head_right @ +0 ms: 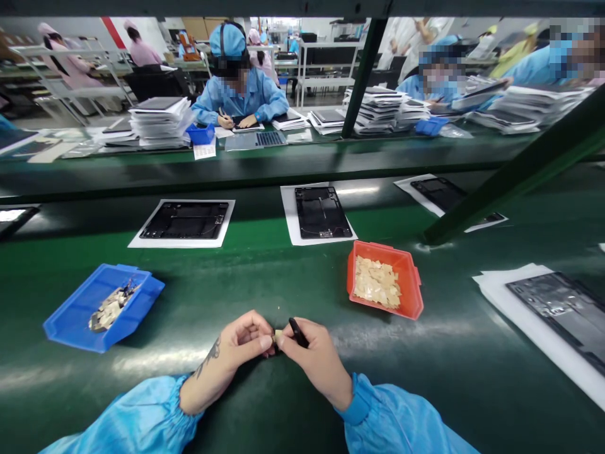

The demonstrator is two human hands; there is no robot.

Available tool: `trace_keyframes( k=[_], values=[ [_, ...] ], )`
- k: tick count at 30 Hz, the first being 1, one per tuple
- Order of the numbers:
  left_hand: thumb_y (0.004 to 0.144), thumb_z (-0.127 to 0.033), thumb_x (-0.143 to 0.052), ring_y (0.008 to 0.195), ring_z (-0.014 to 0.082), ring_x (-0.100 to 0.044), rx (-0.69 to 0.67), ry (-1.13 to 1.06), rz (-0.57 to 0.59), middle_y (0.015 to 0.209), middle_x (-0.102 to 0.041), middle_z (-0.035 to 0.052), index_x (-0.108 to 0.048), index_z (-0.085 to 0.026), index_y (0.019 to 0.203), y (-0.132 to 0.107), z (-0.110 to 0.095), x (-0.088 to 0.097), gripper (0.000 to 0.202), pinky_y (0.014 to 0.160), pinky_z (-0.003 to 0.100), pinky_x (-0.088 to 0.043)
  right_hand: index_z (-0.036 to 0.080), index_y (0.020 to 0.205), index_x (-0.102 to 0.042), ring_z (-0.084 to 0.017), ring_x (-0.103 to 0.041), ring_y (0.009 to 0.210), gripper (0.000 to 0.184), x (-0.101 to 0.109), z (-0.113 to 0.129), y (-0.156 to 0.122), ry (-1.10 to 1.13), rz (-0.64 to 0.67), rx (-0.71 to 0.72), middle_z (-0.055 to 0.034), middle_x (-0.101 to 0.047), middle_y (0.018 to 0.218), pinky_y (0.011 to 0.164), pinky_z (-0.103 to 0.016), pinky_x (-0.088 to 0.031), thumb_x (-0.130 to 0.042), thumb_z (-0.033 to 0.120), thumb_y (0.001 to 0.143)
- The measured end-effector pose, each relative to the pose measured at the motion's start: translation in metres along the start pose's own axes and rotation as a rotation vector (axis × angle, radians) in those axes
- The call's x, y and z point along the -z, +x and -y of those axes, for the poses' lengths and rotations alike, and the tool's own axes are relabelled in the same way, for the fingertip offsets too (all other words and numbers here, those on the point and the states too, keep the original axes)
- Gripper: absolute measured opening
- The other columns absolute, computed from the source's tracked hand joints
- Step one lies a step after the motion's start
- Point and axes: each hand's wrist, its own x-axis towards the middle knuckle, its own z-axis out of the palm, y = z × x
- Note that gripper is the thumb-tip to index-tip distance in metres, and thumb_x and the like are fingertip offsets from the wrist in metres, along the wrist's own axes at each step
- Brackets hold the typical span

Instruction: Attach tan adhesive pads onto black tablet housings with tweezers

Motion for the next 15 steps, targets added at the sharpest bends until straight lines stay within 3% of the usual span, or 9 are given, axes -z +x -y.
trace_keyframes(
  k=[10,15],
  values=[
    [0.082,-0.025,-0.065,0.070,0.0122,-0.052,-0.049,0.004,0.037,0.074,-0.059,0.0027,-0.060,-0.013,0.071,0.001,0.003,0.005,0.017,0.070,0.024,-0.040,0.017,0.065,-0.055,-0.011,-0.041,0.058,0.026,0.000,0.003,-0.001,-0.003,-0.021,0.013,0.0021,-0.049,0.063,0.056,-0.025,-0.033,-0.060,0.035,0.082],
    [0.085,-0.026,-0.059,0.071,0.0133,-0.052,-0.047,-0.008,-0.012,0.077,-0.060,0.0039,-0.058,-0.014,0.075,0.009,-0.005,0.002,0.016,0.068,0.025,-0.040,0.018,0.068,-0.051,-0.010,-0.035,0.052,0.029,0.029,0.012,-0.005,-0.025,-0.150,0.078,0.0040,-0.041,0.060,0.051,-0.025,-0.031,-0.058,0.039,0.088]
  ],
)
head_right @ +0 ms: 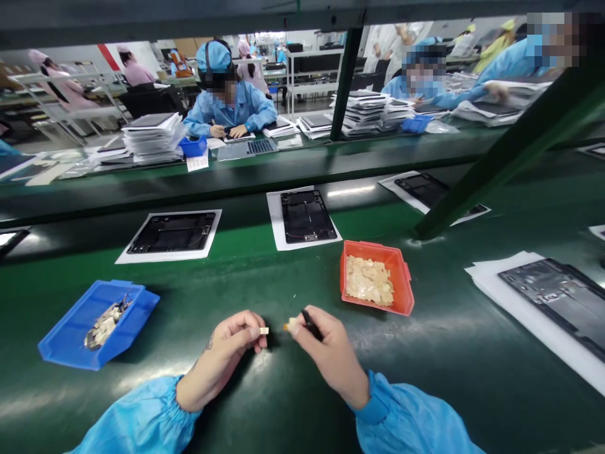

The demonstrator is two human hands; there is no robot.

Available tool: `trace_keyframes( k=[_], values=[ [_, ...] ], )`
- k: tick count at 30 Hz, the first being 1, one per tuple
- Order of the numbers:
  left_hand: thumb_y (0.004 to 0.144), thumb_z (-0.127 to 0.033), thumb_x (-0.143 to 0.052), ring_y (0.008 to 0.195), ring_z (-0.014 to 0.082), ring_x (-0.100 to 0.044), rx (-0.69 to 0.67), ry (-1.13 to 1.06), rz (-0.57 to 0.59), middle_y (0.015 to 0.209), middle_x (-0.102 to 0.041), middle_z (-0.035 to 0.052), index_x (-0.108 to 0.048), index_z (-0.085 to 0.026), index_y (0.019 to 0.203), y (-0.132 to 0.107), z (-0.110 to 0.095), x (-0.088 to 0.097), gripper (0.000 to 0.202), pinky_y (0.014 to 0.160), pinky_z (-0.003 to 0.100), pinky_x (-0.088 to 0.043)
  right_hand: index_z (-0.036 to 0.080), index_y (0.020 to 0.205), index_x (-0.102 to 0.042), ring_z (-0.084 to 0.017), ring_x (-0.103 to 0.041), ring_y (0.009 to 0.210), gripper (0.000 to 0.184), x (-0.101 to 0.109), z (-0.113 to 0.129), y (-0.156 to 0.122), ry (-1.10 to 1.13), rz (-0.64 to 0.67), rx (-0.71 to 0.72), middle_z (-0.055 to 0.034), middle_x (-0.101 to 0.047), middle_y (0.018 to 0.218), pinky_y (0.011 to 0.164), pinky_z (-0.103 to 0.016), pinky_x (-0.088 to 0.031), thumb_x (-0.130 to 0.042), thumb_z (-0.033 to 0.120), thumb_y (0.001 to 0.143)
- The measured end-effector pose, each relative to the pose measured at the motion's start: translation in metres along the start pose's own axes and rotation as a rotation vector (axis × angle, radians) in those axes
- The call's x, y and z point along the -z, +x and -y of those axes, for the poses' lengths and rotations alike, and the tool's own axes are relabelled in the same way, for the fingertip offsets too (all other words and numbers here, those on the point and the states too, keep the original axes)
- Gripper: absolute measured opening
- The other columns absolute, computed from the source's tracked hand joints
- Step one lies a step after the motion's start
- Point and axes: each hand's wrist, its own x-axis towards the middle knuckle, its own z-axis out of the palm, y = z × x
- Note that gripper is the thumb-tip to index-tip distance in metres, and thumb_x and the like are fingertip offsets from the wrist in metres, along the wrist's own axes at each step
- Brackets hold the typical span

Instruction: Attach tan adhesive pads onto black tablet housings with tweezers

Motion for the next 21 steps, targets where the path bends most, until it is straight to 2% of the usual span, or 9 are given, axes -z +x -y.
trace_keyframes(
  k=[2,4,7,11,13,15,18,19,21],
  values=[
    [0.086,-0.027,-0.058,0.071,0.0132,-0.051,-0.007,0.129,-0.052,0.076,-0.059,0.0032,-0.058,-0.014,0.077,0.011,-0.006,-0.005,0.015,0.068,0.025,-0.040,0.019,0.073,-0.052,-0.010,-0.034,0.051,0.028,0.023,-0.001,0.002,0.025,-0.160,0.050,0.0048,-0.038,0.058,0.051,-0.025,-0.031,-0.057,0.041,0.090],
    [0.086,-0.028,-0.059,0.070,0.0126,-0.050,-0.080,0.308,-0.091,0.076,-0.057,0.0017,-0.059,-0.015,0.078,0.027,-0.014,-0.017,0.016,0.068,0.024,-0.038,0.019,0.079,-0.055,-0.010,-0.033,0.050,0.023,0.048,-0.005,0.004,0.074,-0.364,0.105,0.0057,-0.036,0.055,0.051,-0.025,-0.031,-0.058,0.040,0.091],
    [0.088,-0.029,-0.057,0.070,0.0125,-0.048,-0.348,0.560,-0.063,0.076,-0.053,0.0003,-0.059,-0.016,0.076,0.063,-0.025,-0.050,0.017,0.066,0.023,-0.038,0.020,0.085,-0.058,-0.009,-0.031,0.048,0.018,0.078,-0.010,0.008,0.193,-0.605,0.187,0.0064,-0.036,0.053,0.049,-0.024,-0.027,-0.060,0.036,0.090],
    [0.090,-0.028,-0.053,0.074,0.0157,-0.048,-0.700,0.914,0.002,0.075,-0.053,0.0017,-0.058,-0.017,0.072,0.118,-0.024,-0.102,0.022,0.074,0.029,-0.037,0.018,0.083,-0.060,-0.007,-0.032,0.048,0.017,0.094,-0.010,0.006,0.260,-0.705,0.231,0.0058,-0.039,0.053,0.050,-0.023,-0.028,-0.061,0.034,0.090],
    [0.089,-0.028,-0.054,0.075,0.0184,-0.046,-0.757,1.103,0.029,0.072,-0.052,0.0033,-0.060,-0.016,0.068,0.138,-0.017,-0.120,0.025,0.077,0.034,-0.035,0.019,0.084,-0.059,-0.007,-0.032,0.048,0.018,0.094,-0.010,0.003,0.255,-0.707,0.215,0.0057,-0.039,0.055,0.048,-0.022,-0.027,-0.062,0.035,0.090],
    [0.088,-0.022,-0.052,0.078,0.0204,-0.046,-0.764,1.189,0.073,0.075,-0.053,0.0051,-0.065,-0.016,0.074,0.147,-0.009,-0.129,0.020,0.077,0.036,-0.035,0.019,0.084,-0.058,-0.007,-0.032,0.047,0.020,0.091,-0.010,0.000,0.244,-0.692,0.193,0.0058,-0.040,0.056,0.046,-0.022,-0.026,-0.061,0.038,0.090],
    [0.087,-0.012,-0.044,0.087,0.0211,-0.048,-0.734,1.054,0.143,0.089,-0.056,0.0071,-0.066,-0.016,0.104,0.140,-0.007,-0.127,0.028,0.080,0.035,-0.038,0.019,0.081,-0.057,-0.007,-0.031,0.046,0.025,0.087,-0.009,-0.001,0.248,-0.626,0.132,0.0065,-0.039,0.054,0.046,-0.022,-0.027,-0.060,0.042,0.090],
    [0.087,-0.013,-0.045,0.089,0.0203,-0.049,-0.676,0.928,0.164,0.093,-0.056,0.0071,-0.065,-0.017,0.110,0.134,-0.009,-0.124,0.030,0.081,0.034,-0.039,0.018,0.080,-0.056,-0.007,-0.031,0.045,0.027,0.085,-0.009,-0.001,0.255,-0.588,0.107,0.0069,-0.038,0.052,0.046,-0.023,-0.027,-0.060,0.043,0.089],
    [0.090,-0.022,-0.048,0.085,0.0182,-0.052,-0.444,0.572,0.228,0.093,-0.058,0.0068,-0.066,-0.016,0.107,0.119,-0.016,-0.117,0.026,0.079,0.031,-0.042,0.018,0.078,-0.054,-0.008,-0.030,0.044,0.030,0.082,-0.007,-0.001,0.259,-0.506,0.056,0.0075,-0.036,0.050,0.045,-0.023,-0.025,-0.059,0.046,0.088]
  ],
)
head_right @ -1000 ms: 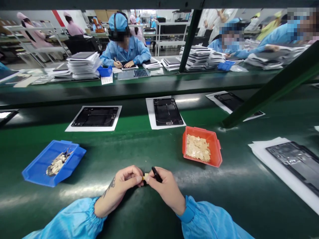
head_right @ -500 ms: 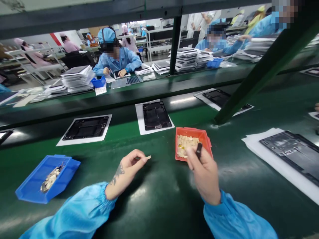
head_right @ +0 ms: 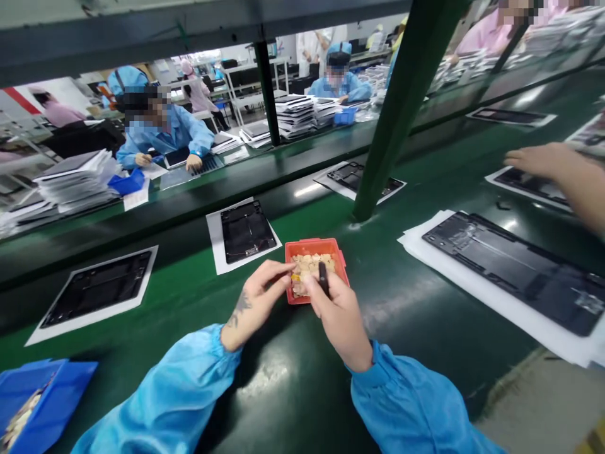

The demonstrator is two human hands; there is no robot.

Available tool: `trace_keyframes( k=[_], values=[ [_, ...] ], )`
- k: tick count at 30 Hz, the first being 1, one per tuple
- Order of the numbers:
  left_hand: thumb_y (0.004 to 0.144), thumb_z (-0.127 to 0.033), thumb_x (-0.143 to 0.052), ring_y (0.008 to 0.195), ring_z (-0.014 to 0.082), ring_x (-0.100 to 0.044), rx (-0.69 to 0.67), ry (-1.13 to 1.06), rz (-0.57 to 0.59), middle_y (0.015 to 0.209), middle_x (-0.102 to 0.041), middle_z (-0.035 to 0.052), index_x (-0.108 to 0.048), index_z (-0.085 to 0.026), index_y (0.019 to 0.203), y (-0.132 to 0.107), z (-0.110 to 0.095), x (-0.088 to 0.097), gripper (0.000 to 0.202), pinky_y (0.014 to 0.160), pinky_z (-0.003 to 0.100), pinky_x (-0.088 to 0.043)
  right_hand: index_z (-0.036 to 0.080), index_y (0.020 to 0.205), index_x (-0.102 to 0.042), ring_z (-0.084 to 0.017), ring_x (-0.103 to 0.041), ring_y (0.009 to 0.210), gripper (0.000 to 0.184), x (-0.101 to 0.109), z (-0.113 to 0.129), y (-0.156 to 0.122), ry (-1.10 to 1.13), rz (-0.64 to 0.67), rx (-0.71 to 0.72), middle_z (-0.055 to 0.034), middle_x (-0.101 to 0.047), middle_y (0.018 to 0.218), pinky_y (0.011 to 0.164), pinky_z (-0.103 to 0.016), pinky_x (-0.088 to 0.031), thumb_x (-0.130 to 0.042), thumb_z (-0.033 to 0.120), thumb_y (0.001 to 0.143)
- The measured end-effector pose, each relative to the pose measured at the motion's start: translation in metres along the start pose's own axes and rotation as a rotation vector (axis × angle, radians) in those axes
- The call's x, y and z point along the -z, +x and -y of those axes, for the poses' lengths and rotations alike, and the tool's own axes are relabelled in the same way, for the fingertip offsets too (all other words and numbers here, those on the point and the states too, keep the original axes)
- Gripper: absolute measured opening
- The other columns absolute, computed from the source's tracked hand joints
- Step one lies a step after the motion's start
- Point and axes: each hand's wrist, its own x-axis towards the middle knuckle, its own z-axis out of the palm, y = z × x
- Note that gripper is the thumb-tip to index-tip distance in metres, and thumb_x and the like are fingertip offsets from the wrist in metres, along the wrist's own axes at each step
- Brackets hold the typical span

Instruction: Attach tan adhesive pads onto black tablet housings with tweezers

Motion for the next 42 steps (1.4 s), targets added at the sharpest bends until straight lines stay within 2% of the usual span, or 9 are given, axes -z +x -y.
trace_keyframes(
  k=[3,5,11,16,20,24,28,36,42],
  values=[
    [0.090,-0.035,-0.052,0.071,0.0148,-0.052,0.295,-0.497,0.068,0.082,-0.059,0.0065,-0.068,-0.012,0.089,-0.020,-0.011,0.011,0.028,0.069,0.028,-0.043,0.018,0.074,-0.052,-0.008,-0.030,0.044,0.033,-0.006,0.002,-0.003,-0.047,0.106,-0.044,0.0078,-0.034,0.048,0.044,-0.023,-0.023,-0.058,0.048,0.087],
    [0.088,-0.034,-0.058,0.069,0.0135,-0.050,0.353,-0.579,0.045,0.078,-0.059,0.0058,-0.067,-0.011,0.080,-0.030,-0.014,0.016,0.026,0.066,0.026,-0.041,0.018,0.073,-0.052,-0.008,-0.030,0.044,0.034,-0.010,0.002,-0.005,-0.080,0.156,-0.055,0.0076,-0.034,0.049,0.045,-0.024,-0.024,-0.057,0.048,0.088],
    [0.081,-0.026,-0.067,0.068,0.0119,-0.048,0.322,-0.432,-0.032,0.075,-0.059,0.0025,-0.069,-0.013,0.079,-0.048,-0.011,0.025,0.014,0.068,0.025,-0.040,0.018,0.072,-0.054,-0.009,-0.034,0.046,0.032,-0.019,-0.003,-0.011,-0.184,0.243,-0.030,0.0067,-0.036,0.050,0.048,-0.025,-0.030,-0.053,0.045,0.091],
    [0.083,-0.026,-0.064,0.071,0.0132,-0.050,0.329,-0.433,-0.035,0.080,-0.059,0.0043,-0.071,-0.013,0.086,-0.058,-0.007,0.031,0.015,0.067,0.025,-0.041,0.019,0.073,-0.057,-0.014,-0.052,0.062,0.028,-0.024,-0.012,-0.014,-0.318,0.231,0.052,0.0001,-0.056,0.066,0.059,-0.027,-0.041,-0.054,0.041,0.090],
    [0.083,-0.028,-0.064,0.071,0.0134,-0.051,0.300,-0.290,-0.116,0.081,-0.059,0.0037,-0.073,-0.016,0.085,-0.064,-0.003,0.035,0.015,0.068,0.025,-0.041,0.020,0.084,-0.064,-0.017,-0.057,0.069,0.014,-0.026,-0.017,-0.018,-0.474,0.110,0.256,-0.0028,-0.063,0.080,0.066,-0.029,-0.046,-0.059,0.033,0.089],
    [0.084,-0.031,-0.063,0.073,0.0143,-0.053,0.246,-0.151,-0.115,0.082,-0.061,0.0039,-0.074,-0.018,0.087,-0.066,-0.002,0.035,0.017,0.067,0.024,-0.041,0.022,0.097,-0.068,-0.019,-0.063,0.080,0.015,-0.027,-0.018,-0.022,-0.507,0.191,0.412,-0.0052,-0.067,0.091,0.074,-0.031,-0.050,-0.056,0.028,0.091],
    [0.086,-0.029,-0.060,0.076,0.0159,-0.057,0.190,-0.068,-0.087,0.084,-0.064,0.0049,-0.074,-0.018,0.087,-0.067,-0.001,0.035,0.017,0.069,0.025,-0.043,0.022,0.093,-0.070,-0.020,-0.064,0.078,0.018,-0.027,-0.018,-0.021,-0.493,0.259,0.361,-0.0053,-0.068,0.086,0.070,-0.031,-0.051,-0.055,0.031,0.091],
    [0.087,-0.025,-0.059,0.074,0.0156,-0.058,0.140,-0.008,-0.029,0.080,-0.064,0.0042,-0.075,-0.020,0.089,-0.067,0.000,0.035,0.017,0.070,0.025,-0.044,0.017,0.072,-0.067,-0.018,-0.059,0.067,0.030,-0.023,-0.014,-0.014,-0.450,0.337,0.130,-0.0030,-0.063,0.070,0.063,-0.029,-0.047,-0.056,0.039,0.089],
    [0.085,-0.027,-0.059,0.067,0.0134,-0.052,0.248,-0.076,0.001,0.078,-0.061,0.0035,-0.075,-0.018,0.084,-0.067,-0.002,0.036,0.018,0.062,0.023,-0.039,0.017,0.074,-0.066,-0.017,-0.059,0.067,0.023,-0.022,-0.012,-0.014,-0.443,0.372,0.167,-0.0032,-0.064,0.072,0.063,-0.028,-0.046,-0.056,0.032,0.090]
  ],
)
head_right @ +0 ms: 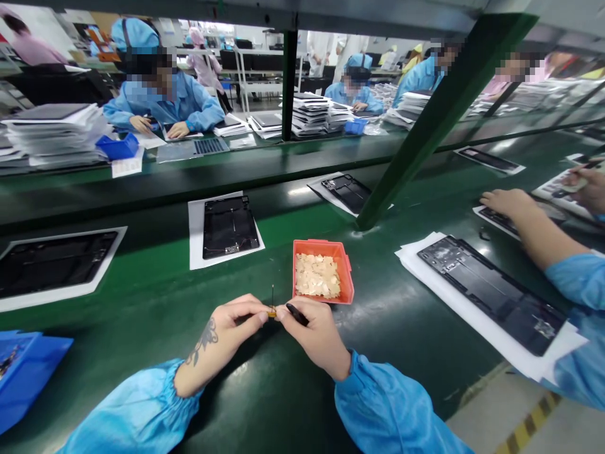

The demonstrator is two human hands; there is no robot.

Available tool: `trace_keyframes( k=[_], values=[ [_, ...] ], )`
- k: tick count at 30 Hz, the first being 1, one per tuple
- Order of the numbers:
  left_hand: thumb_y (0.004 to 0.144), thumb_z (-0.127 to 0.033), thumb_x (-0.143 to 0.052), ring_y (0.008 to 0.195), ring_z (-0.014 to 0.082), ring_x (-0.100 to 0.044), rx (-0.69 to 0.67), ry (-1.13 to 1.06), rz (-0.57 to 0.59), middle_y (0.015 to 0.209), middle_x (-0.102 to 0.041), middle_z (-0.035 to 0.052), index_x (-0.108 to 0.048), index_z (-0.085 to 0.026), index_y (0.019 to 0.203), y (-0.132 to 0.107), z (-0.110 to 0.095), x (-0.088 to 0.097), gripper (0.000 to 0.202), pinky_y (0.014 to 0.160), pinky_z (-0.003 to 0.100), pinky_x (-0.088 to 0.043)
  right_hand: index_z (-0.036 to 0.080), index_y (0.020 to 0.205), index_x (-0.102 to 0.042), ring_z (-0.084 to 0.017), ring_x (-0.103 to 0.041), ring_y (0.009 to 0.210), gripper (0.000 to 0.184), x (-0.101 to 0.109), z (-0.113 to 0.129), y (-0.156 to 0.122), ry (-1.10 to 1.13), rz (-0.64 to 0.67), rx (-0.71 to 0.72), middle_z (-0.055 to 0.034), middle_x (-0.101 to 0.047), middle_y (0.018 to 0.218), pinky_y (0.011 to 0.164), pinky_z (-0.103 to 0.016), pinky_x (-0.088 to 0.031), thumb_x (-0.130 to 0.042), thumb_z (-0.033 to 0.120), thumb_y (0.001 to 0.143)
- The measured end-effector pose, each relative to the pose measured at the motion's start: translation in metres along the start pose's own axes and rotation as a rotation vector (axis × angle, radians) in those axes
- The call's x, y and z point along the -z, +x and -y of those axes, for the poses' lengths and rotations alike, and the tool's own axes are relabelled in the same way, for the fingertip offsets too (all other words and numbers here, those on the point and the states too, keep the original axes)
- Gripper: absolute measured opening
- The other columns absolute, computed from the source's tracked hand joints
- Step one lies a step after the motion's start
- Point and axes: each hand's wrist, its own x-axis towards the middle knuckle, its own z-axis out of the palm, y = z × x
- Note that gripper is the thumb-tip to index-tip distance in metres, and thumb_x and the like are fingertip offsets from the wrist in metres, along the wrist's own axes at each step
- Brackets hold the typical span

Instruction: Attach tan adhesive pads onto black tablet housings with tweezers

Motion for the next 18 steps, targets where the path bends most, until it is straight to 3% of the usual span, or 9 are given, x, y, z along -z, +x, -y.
trace_keyframes(
  k=[6,11,18],
  values=[
    [0.080,-0.023,-0.061,0.067,0.0122,-0.051,0.153,-0.213,0.003,0.074,-0.058,0.0025,-0.073,-0.015,0.076,-0.003,0.003,-0.003,0.014,0.063,0.023,-0.038,0.018,0.083,-0.065,-0.014,-0.056,0.063,0.011,-0.001,-0.006,-0.003,-0.153,-0.042,0.219,-0.0018,-0.063,0.073,0.059,-0.026,-0.043,-0.055,0.016,0.087],
    [0.078,-0.022,-0.063,0.065,0.0105,-0.051,0.253,-0.485,0.007,0.072,-0.061,0.0041,-0.070,-0.011,0.077,-0.002,0.002,-0.002,0.014,0.064,0.022,-0.040,0.019,0.082,-0.062,-0.013,-0.052,0.059,0.009,0.006,-0.010,-0.002,-0.231,-0.092,0.256,-0.0008,-0.060,0.072,0.055,-0.025,-0.040,-0.054,0.015,0.086],
    [0.078,-0.026,-0.067,0.071,0.0135,-0.058,0.299,-0.569,-0.087,0.080,-0.065,0.0074,-0.068,-0.009,0.087,-0.003,0.003,0.003,0.019,0.065,0.023,-0.045,0.019,0.062,-0.048,-0.012,-0.045,0.052,0.029,0.032,-0.019,0.012,-0.554,-0.470,0.140,0.0024,-0.047,0.057,0.051,-0.024,-0.035,-0.053,0.029,0.089]
  ],
)
